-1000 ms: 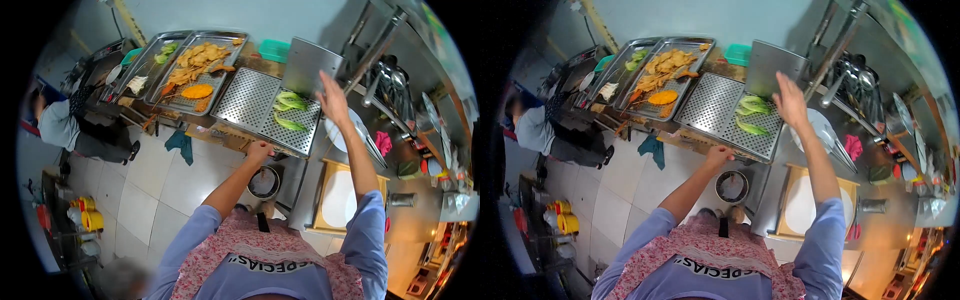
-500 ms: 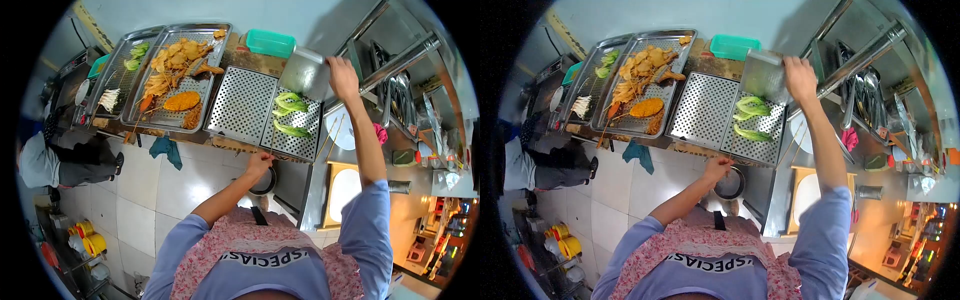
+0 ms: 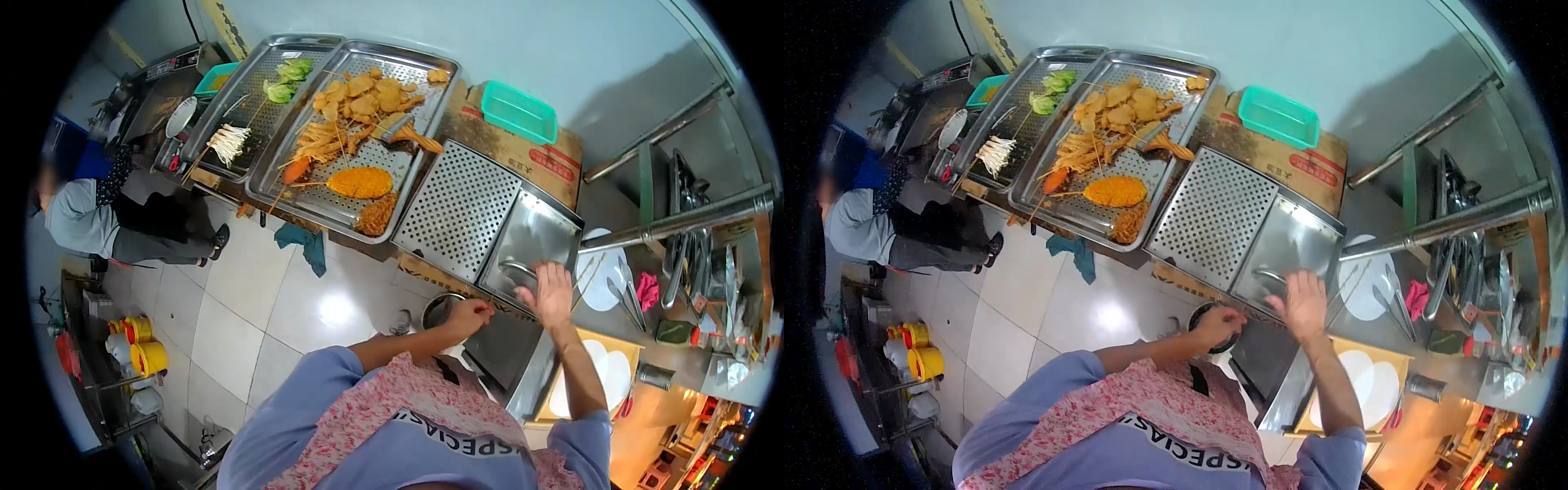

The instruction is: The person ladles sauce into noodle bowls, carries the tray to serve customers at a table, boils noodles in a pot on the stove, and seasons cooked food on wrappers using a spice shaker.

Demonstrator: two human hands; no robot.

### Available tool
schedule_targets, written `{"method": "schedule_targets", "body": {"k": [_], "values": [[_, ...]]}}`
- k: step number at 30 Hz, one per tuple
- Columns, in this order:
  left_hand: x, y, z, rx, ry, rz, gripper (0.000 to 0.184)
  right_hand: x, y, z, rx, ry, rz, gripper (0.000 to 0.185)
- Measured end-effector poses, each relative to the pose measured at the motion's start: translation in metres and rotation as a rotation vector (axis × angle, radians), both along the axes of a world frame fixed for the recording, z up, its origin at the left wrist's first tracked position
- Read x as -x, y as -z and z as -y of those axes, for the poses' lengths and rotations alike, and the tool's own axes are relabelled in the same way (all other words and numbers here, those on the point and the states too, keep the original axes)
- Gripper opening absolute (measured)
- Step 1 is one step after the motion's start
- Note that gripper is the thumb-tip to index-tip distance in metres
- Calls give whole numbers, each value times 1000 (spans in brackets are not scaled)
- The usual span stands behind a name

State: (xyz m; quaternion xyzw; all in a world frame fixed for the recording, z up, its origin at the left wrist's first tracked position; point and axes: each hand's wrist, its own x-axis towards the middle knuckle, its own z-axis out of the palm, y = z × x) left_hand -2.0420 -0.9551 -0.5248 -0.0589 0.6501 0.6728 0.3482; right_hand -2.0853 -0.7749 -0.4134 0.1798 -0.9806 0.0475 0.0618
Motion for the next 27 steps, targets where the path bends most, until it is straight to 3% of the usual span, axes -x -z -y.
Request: {"method": "schedule_targets", "body": {"k": [2, 4, 9, 11, 14, 20, 27], "values": [[5, -10, 1, 25, 18, 11, 17, 24, 14, -13, 3, 60, 195, 33], [4, 19, -3, 19, 37, 18, 17, 36, 37, -18, -18, 156, 494, 35], [1, 28, -7, 8, -65, -20, 19, 35, 52, -20, 13, 173, 370, 24], [12, -2, 2, 19, -31, 78, 19, 37, 52, -19, 0, 159, 391, 19], [13, 14, 2, 45, 34, -56, 22, 35, 59, -21, 15, 184, 393, 19], [17, 8, 3, -7, 81, 64, 20, 34, 67, -28, -134, 227, 503, 26], [13, 14, 2, -24, 20, 6, 17, 30, 69, -28, -107, 246, 443, 24]]}}
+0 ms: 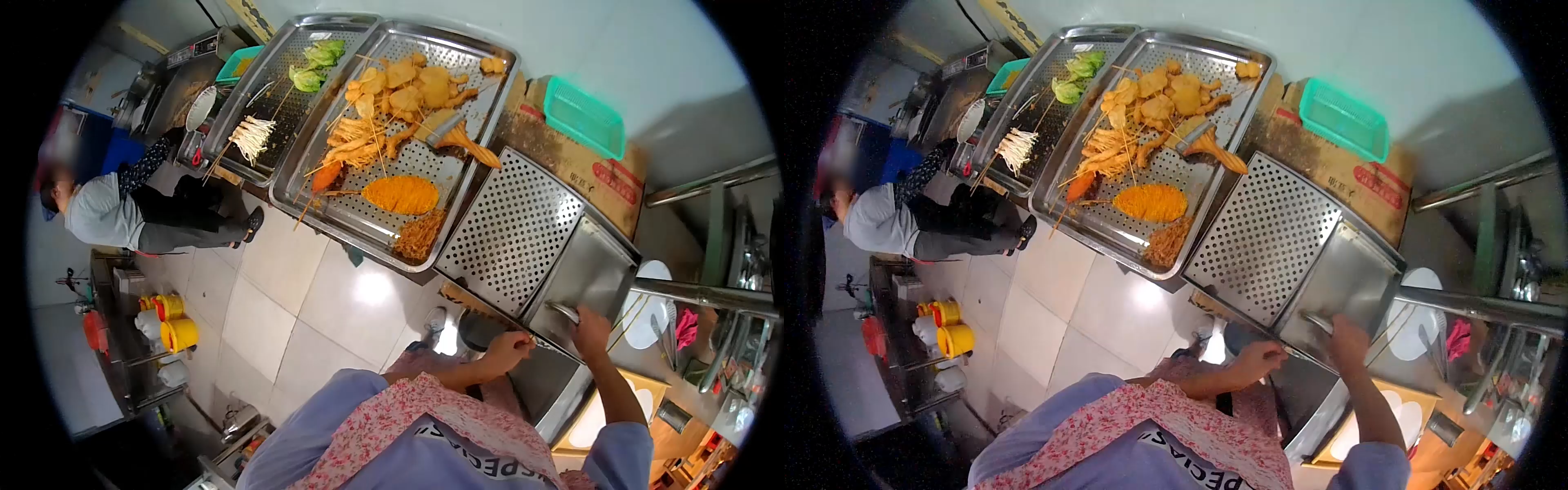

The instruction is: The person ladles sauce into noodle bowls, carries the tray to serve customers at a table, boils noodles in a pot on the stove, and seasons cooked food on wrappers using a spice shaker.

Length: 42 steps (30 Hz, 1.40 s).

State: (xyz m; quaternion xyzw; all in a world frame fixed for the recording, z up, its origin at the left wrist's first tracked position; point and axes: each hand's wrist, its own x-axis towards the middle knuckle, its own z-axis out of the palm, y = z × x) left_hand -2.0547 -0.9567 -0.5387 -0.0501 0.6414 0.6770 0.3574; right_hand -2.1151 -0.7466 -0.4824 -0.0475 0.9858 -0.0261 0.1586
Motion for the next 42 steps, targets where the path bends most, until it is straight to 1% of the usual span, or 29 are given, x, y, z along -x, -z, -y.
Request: {"method": "schedule_targets", "body": {"k": [2, 4, 5, 6, 9, 10, 11, 12, 13, 14, 15, 17, 18, 19, 21, 23, 26, 27, 29, 30, 32, 35, 37, 40, 41, 42], "values": [[-1, 5, -3, 26, -10, -45, 16, -1, -3, 4, -24, -17, -51, 22], [1, 2, -5, -82, -79, -2, 12, 1, -3, 4, 5, -5, -72, 23], [1, -11, -3, -136, -110, 24, 12, -1, -5, 6, 22, 1, -77, 24], [1, -24, -3, -39, -109, 94, 9, -4, -8, 7, 23, -8, -91, 24], [-1, 3, -10, -112, -108, 84, 10, 2, -15, 6, 41, -28, -95, 26], [-1, -4, -6, -100, -92, 128, 11, 2, -16, 2, 56, -30, -64, 27], [3, -13, 1, -83, -59, 178, 12, 6, -31, 6, 102, -20, -8, 30], [5, -17, 3, -53, -58, 137, 11, 10, -41, 3, 156, -56, -13, 33], [4, -20, 3, -32, -48, 107, 10, 15, -47, -3, 217, -85, -85, 32], [4, -11, 2, -65, -39, 106, 11, 20, -70, -1, 228, -53, -90, 31], [6, 0, 0, -94, -35, 105, 11, 35, -76, -15, 161, -96, -79, 33], [8, 4, -1, -63, -2, 40, 10, 59, -123, -18, 151, -69, -79, 39], [6, 5, -3, -68, -2, 64, 10, 84, -123, -40, 146, -206, -160, 41], [7, 3, -4, -72, -12, 81, 10, 104, -152, -34, 73, -161, -8, 39], [11, -3, -6, -64, -22, 96, 10, 165, -139, -75, 143, -100, -177, 34], [11, -10, -5, -42, -18, 108, 10, 171, -178, -68, -7, 21, -375, 32], [11, -8, -7, -58, -21, 99, 11, 170, -184, -43, 222, 385, -658, 39], [10, -8, -8, -54, -18, 85, 11, 178, -180, -47, 225, 383, -635, 42], [10, -10, -7, -39, -11, 55, 11, 192, -173, -50, 238, 381, -591, 47], [8, -12, -7, -47, -26, 39, 11, 197, -172, -54, 203, 353, -617, 47], [6, -13, -6, -61, -50, -2, 11, 200, -174, -57, 225, 341, -655, 47], [3, -18, -4, 4, -10, -235, 10, 200, -179, -56, 217, 310, -708, 46], [1, -29, -1, 64, 26, -326, 9, 197, -181, -54, 196, 287, -715, 44], [0, -57, 8, 129, 58, -467, 8, 186, -181, -57, 256, 83, -856, 41], [1, -61, 9, 132, 73, -516, 8, 185, -171, -58, 257, -13, -1014, 32], [2, -56, 11, 115, 68, -605, 9, 173, -170, -56, 263, -102, -1081, 27]]}}
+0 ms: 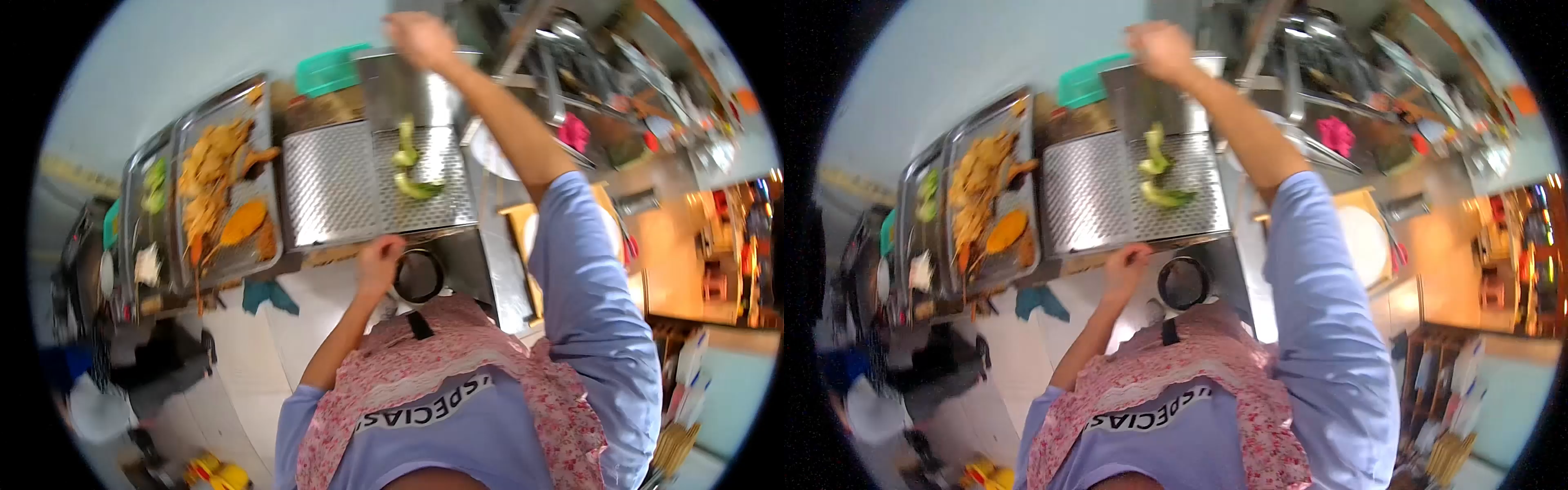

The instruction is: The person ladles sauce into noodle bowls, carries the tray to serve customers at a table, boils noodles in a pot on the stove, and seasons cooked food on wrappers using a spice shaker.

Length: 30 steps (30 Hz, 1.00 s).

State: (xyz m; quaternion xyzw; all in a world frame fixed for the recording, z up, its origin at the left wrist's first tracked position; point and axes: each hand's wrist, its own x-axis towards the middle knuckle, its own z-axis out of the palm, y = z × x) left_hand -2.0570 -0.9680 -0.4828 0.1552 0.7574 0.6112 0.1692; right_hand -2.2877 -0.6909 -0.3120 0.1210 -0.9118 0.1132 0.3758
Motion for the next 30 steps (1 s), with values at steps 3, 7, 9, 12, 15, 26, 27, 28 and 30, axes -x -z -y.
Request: {"method": "schedule_targets", "body": {"k": [3, 7, 9, 12, 15, 26, 27, 28, 30], "values": [[10, -10, 2, -10, 57, 0, 10, -58, 1, 23, -3, -23, -248, 28], [30, -28, -2, 172, 31, 94, 11, -158, 16, 32, 5, -95, -124, 30], [39, -29, -6, 196, 44, 106, 11, -203, 51, 12, 17, -119, -96, 27], [42, -21, -5, 130, 14, 50, 11, -264, 101, -59, -124, 150, 396, 23], [39, -32, -1, 125, 87, 19, 11, -289, 170, -169, 167, 527, 416, 36], [7, -87, -13, 235, 43, 223, 10, -266, 231, -336, -33, 962, 983, 65], [5, -88, -12, 243, 40, 242, 11, -268, 227, -334, -73, 926, 1016, 61], [3, -91, -13, 246, 38, 259, 12, -268, 226, -337, -115, 893, 1043, 58], [2, -94, -13, 272, 30, 253, 14, -266, 226, -342, -169, 805, 929, 46]]}}
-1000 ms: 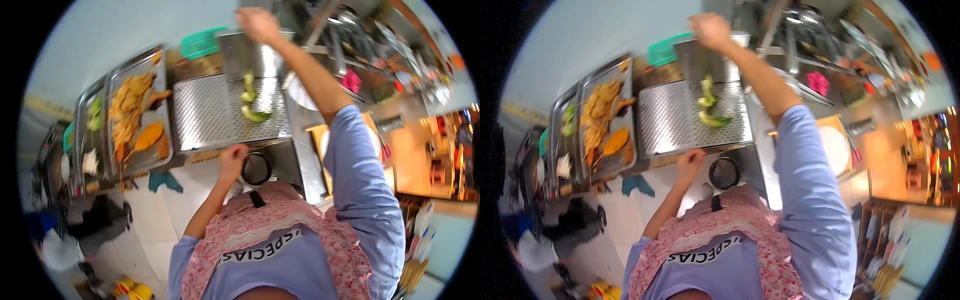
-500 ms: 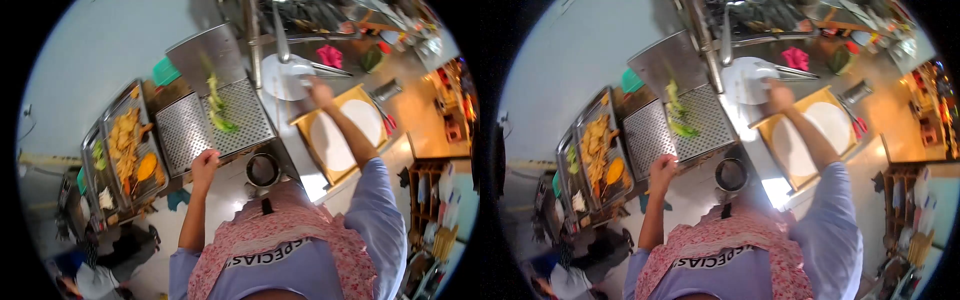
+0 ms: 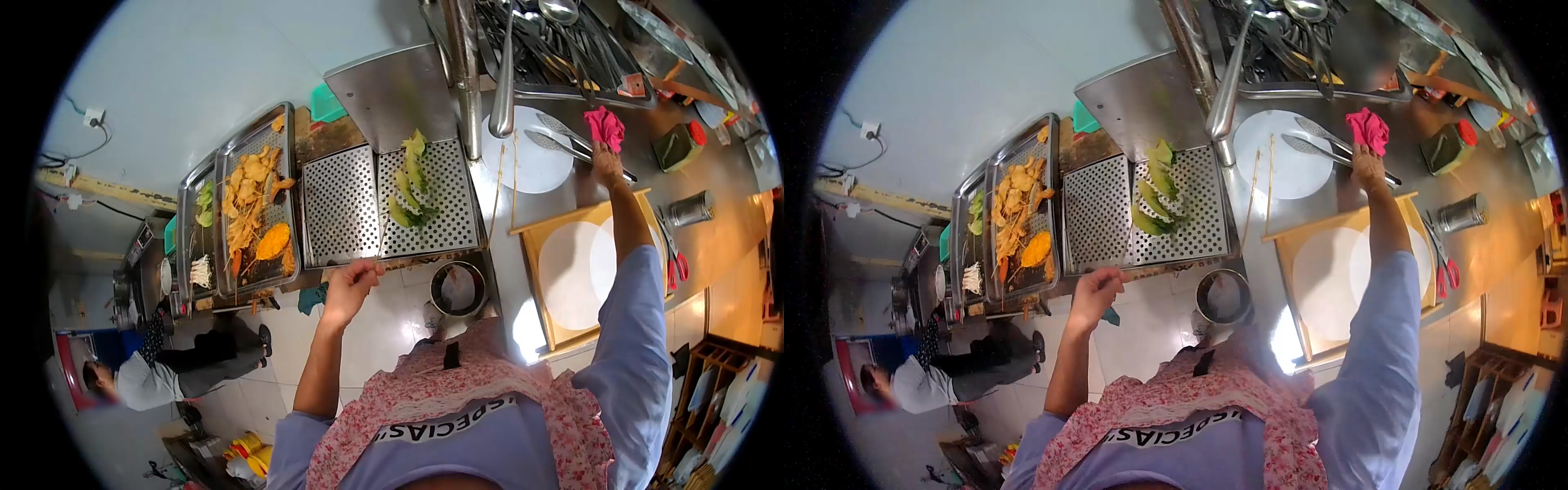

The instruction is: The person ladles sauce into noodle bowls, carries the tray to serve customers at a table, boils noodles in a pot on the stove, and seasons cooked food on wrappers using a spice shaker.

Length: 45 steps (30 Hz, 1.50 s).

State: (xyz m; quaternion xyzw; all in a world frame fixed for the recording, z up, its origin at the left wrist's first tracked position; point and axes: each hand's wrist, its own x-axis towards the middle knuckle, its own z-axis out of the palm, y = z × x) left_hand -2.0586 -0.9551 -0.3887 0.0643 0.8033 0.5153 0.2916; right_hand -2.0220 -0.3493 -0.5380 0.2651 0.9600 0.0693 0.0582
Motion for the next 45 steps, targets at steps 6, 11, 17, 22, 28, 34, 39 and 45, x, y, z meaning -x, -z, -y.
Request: {"method": "schedule_targets", "body": {"k": [6, 11, 17, 22, 28, 34, 39, 45], "values": [[-1, 1, 6, -2, -2, -82, 15, -63, -71, 47, 146, -105, -241, 50], [4, -4, 13, -64, 33, -56, 15, -109, -119, 153, 446, -278, -344, 62], [11, -1, 23, -9, 106, -25, 13, -38, -150, 223, 398, -383, -435, 49], [23, 6, 38, -19, 177, -39, 11, -6, -147, 235, 245, -518, -454, 42], [30, 12, 51, -22, 240, -105, 8, 0, -161, 249, 219, -526, -396, 33], [33, 13, 53, 50, 266, -167, 11, -10, -157, 260, 103, -521, -460, 23], [35, 45, 51, -78, 203, -152, 10, -19, -161, 280, 26, -505, -493, 21], [31, 33, 41, -40, 224, -148, 11, -24, -166, 288, -95, -570, -526, 22]]}}
